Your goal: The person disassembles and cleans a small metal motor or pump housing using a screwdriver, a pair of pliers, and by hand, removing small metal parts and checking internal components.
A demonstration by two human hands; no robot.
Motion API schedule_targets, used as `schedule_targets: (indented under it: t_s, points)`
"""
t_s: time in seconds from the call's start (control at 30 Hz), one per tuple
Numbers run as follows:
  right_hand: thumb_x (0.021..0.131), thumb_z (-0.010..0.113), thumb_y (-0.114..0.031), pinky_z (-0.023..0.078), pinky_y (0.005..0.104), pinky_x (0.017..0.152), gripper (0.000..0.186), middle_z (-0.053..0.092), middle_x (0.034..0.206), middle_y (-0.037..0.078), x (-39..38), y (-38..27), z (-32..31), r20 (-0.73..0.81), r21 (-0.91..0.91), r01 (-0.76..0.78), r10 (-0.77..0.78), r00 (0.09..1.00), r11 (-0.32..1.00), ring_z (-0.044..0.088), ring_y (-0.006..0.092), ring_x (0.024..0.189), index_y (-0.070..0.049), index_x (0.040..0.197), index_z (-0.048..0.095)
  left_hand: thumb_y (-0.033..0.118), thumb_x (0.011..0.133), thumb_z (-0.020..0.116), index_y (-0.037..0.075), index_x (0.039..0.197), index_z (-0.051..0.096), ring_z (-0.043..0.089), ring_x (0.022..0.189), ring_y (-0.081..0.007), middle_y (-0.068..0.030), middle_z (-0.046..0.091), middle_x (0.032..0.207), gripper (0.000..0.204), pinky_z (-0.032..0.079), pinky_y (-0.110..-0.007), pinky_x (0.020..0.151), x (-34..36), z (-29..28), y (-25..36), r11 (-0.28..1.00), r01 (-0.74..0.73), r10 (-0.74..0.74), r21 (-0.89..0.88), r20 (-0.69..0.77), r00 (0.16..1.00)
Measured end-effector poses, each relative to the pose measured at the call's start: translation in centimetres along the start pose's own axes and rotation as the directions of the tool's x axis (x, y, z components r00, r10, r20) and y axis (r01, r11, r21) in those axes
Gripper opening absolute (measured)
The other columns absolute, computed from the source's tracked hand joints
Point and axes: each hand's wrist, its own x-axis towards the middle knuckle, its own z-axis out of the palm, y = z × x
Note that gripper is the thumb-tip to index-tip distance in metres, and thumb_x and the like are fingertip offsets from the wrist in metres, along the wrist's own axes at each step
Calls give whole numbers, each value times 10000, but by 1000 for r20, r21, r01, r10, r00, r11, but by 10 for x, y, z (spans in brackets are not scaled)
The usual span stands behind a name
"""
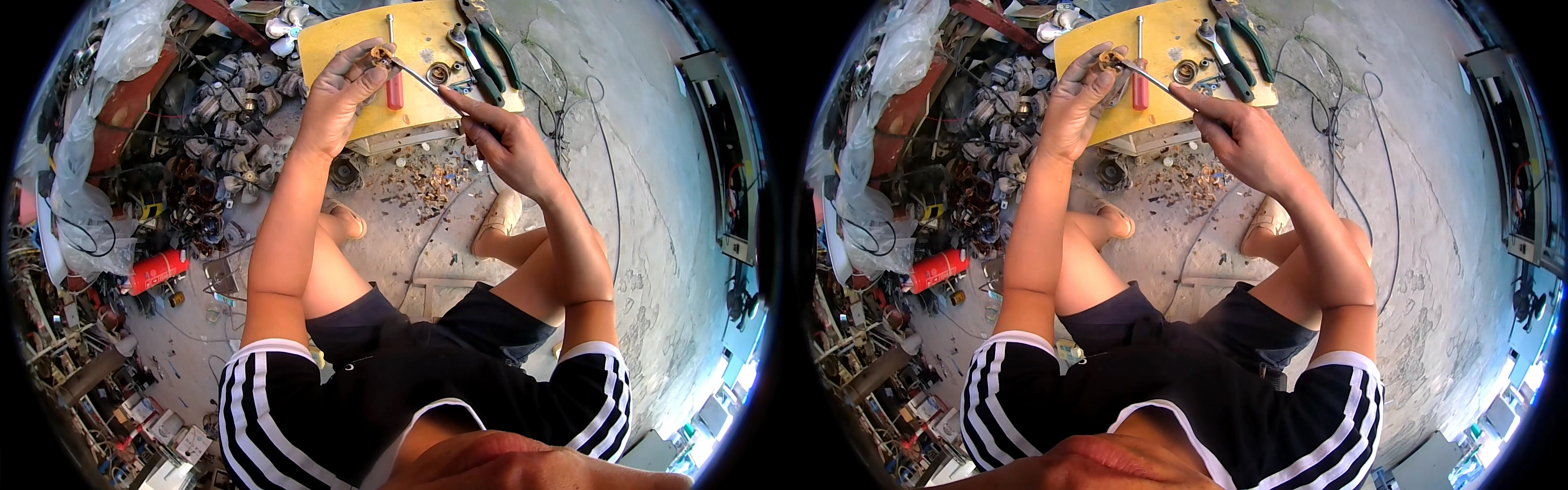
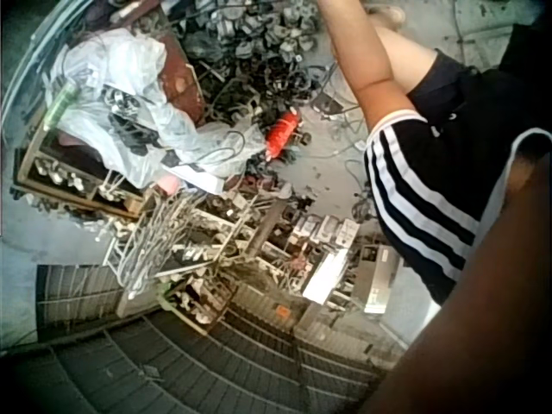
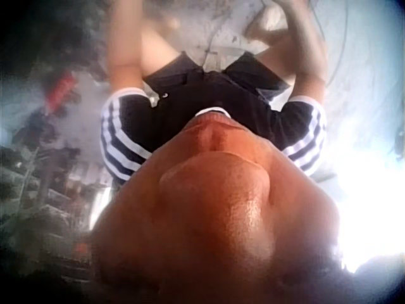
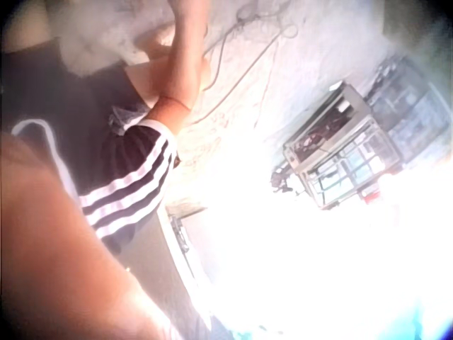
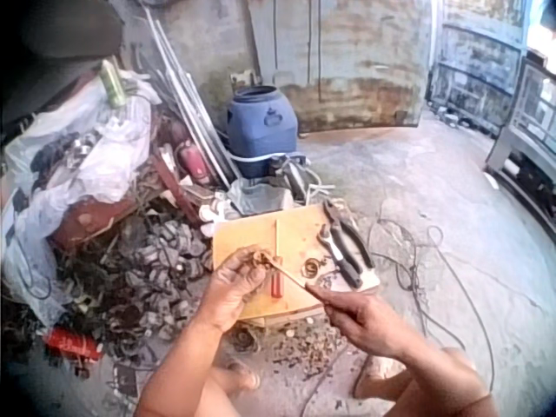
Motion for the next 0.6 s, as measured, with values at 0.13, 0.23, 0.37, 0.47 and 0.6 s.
schedule_targets:
  t_s: [0.13, 0.23, 0.37, 0.47, 0.6]
  points:
    - [997, 517, -87, 483, 280, 689, 465, 549, 745, 26, 1, -1, 0, 0, 9, -6, 6, 1000, 1000, 495, 103, 684, -245, 1432, 553, 62, 923, 693, 76, 1294, 600, 603, 1152, -119, -52, 655, 1257, 383, 478, -245, 970, 0, 0, -1, 1000, -8, 9, 11, -11, 1000]
    - [1004, 509, -67, 481, 259, 695, 473, 572, 783, 2, 1, -1, 0, 19, 11, -33, 33, 999, 999, 510, 80, 722, -245, 1440, 548, 55, 925, 688, 75, 1300, 597, 602, 1154, -120, -51, 655, 1257, 386, 481, -247, 969, 1, 1, -2, 1000, -21, 21, -10, -5, 1000]
    - [1001, 505, -57, 479, 252, 690, 476, 569, 780, 0, 1, -1, -1, 12, 25, -26, 26, 1000, 999, 510, 74, 732, -238, 1439, 550, 61, 925, 689, 74, 1303, 595, 608, 1151, -130, -54, 661, 1244, 390, 490, -264, 986, 2, 2, -4, 1000, 7, -8, -29, -6, 1000]
    - [998, 507, -52, 478, 253, 686, 479, 566, 775, 0, 1, -1, 0, -1, 22, -26, 26, 1000, 999, 511, 74, 733, -235, 1439, 549, 72, 922, 695, 74, 1306, 594, 620, 1160, -159, -66, 666, 1242, 397, 493, -280, 1006, 2, 3, -5, 997, 32, -32, -72, -3, 999]
    - [998, 507, -50, 478, 253, 685, 480, 568, 779, 1, 1, 2, 2, -11, 13, -19, 19, 1000, 1000, 514, 74, 733, -232, 1439, 549, 98, 926, 689, 60, 1323, 569, 596, 1223, -255, -103, 641, 1273, 417, 479, -329, 1075, 3, 0, -7, 992, 63, -64, -105, -5, 998]
